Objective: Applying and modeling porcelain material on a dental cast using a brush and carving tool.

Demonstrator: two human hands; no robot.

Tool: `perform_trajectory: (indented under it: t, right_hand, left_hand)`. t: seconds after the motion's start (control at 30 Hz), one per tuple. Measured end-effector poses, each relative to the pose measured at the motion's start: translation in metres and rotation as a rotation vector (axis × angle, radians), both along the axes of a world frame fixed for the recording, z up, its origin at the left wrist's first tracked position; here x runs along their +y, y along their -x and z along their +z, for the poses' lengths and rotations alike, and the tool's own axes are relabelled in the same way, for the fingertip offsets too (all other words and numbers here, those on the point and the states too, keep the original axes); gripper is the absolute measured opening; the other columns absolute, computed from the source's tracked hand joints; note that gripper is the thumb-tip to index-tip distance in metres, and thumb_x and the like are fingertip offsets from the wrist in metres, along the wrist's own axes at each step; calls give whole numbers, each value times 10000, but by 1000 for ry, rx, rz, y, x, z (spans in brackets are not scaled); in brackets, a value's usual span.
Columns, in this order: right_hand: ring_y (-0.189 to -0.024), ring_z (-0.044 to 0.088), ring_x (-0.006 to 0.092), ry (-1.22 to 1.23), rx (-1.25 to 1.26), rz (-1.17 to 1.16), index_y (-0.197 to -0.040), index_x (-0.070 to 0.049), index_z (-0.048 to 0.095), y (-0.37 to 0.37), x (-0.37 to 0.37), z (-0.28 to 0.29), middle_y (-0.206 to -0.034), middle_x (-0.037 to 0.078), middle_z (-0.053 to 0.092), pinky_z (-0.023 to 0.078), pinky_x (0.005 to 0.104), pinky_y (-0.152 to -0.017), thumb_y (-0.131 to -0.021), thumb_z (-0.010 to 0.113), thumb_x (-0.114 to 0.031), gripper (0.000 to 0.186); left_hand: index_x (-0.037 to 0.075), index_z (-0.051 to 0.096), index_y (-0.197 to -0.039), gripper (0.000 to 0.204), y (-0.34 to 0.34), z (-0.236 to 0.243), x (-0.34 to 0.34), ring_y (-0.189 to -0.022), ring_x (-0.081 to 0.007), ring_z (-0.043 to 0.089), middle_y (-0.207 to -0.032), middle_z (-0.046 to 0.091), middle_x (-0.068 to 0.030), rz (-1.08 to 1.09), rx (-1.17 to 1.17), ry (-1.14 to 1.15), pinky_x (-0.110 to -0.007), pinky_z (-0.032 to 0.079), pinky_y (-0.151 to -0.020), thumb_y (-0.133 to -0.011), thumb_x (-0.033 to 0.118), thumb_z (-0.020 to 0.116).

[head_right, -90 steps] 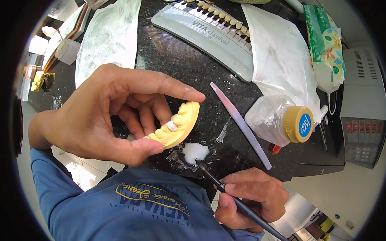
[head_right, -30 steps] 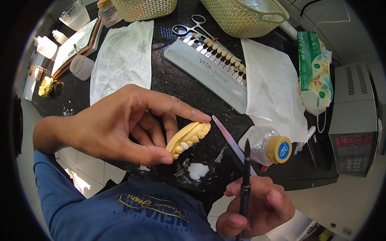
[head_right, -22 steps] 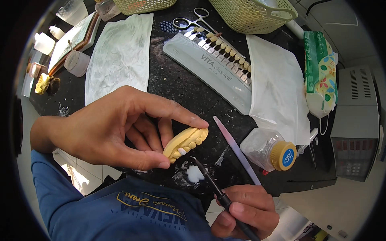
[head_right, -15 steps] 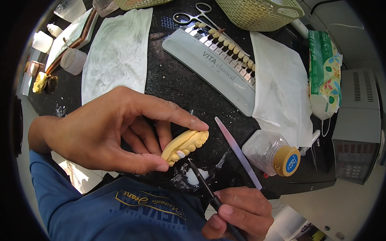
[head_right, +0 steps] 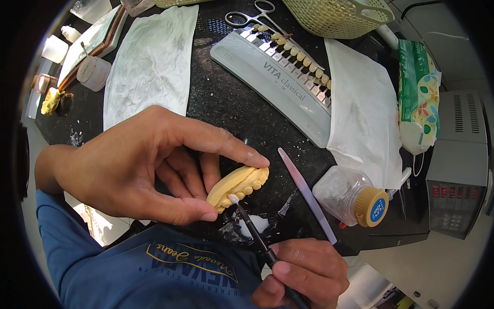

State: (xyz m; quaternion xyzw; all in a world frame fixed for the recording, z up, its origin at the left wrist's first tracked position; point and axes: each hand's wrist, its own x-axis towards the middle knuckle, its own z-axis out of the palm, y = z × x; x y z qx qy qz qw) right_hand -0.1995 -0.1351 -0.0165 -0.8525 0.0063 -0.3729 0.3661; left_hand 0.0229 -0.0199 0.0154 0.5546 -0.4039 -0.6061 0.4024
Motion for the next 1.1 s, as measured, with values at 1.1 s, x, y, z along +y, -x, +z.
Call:
perform_trajectory:
  t: [1.1]
  right_hand:
    - [-530,494,141,15,29,-238,-923,-56,465,-2,19,1,-691,77,515,394,242,-520,-892,583,-313,284]
  left_hand:
    - [29,501,-1291,521,0,-1,1,-750,-61,646,-838,646,-71,-9,-32,33,-174,553,-708,-802,-3,679]
